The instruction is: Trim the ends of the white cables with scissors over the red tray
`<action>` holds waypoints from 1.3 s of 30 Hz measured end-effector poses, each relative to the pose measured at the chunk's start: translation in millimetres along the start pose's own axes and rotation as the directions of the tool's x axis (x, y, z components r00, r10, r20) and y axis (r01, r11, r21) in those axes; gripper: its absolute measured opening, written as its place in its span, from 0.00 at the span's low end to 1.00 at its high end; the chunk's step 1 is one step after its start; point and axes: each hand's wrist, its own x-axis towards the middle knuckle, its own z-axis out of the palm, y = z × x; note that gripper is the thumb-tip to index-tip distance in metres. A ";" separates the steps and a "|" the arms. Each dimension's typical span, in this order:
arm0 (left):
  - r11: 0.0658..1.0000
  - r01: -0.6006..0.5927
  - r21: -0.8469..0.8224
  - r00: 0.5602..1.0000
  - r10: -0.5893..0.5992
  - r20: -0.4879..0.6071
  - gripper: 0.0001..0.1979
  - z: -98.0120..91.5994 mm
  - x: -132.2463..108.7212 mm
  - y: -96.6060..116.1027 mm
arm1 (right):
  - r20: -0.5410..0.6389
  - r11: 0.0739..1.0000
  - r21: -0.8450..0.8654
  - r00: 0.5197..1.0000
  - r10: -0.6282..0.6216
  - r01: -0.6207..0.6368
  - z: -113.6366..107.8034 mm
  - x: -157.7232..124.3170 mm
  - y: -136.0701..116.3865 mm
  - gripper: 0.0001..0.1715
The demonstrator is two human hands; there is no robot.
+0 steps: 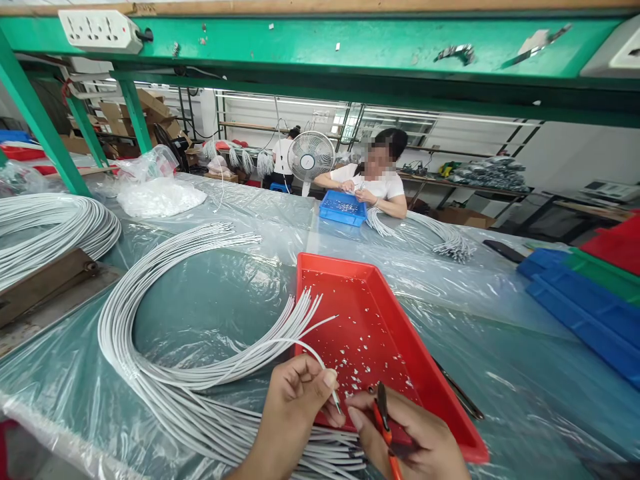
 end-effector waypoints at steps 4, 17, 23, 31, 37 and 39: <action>1.000 -0.009 -0.002 1.000 0.009 -0.010 0.22 0.4 -0.4 0.9 | 0.076 0.999 -0.042 0.997 0.000 0.004 -1.2 6.5 -3.6 0.08; 0.997 -0.042 0.057 0.998 0.044 -0.033 0.16 -1.2 -2.2 -2.7 | 0.168 0.977 -0.209 0.986 0.000 0.035 -5.0 11.7 -8.0 0.11; 0.997 -0.074 0.037 0.997 0.075 -0.027 0.16 -0.7 -2.5 -4.3 | 0.140 0.978 -0.205 0.990 -0.013 0.042 -1.3 15.8 -8.9 0.10; 0.959 -0.201 0.200 0.978 0.207 -0.007 0.11 -0.2 -7.3 -0.4 | 0.167 0.993 -0.055 0.979 0.116 -0.108 -4.2 19.5 3.5 0.07; 0.961 -0.200 0.192 0.979 0.202 0.007 0.11 1.2 -7.9 2.1 | 0.084 0.983 0.039 0.981 0.174 -0.177 -7.2 18.5 8.2 0.07; 0.973 -0.167 0.160 0.986 0.168 0.005 0.12 1.0 -6.3 2.2 | 0.038 0.984 -0.081 0.986 0.161 -0.158 -12.4 20.1 11.5 0.06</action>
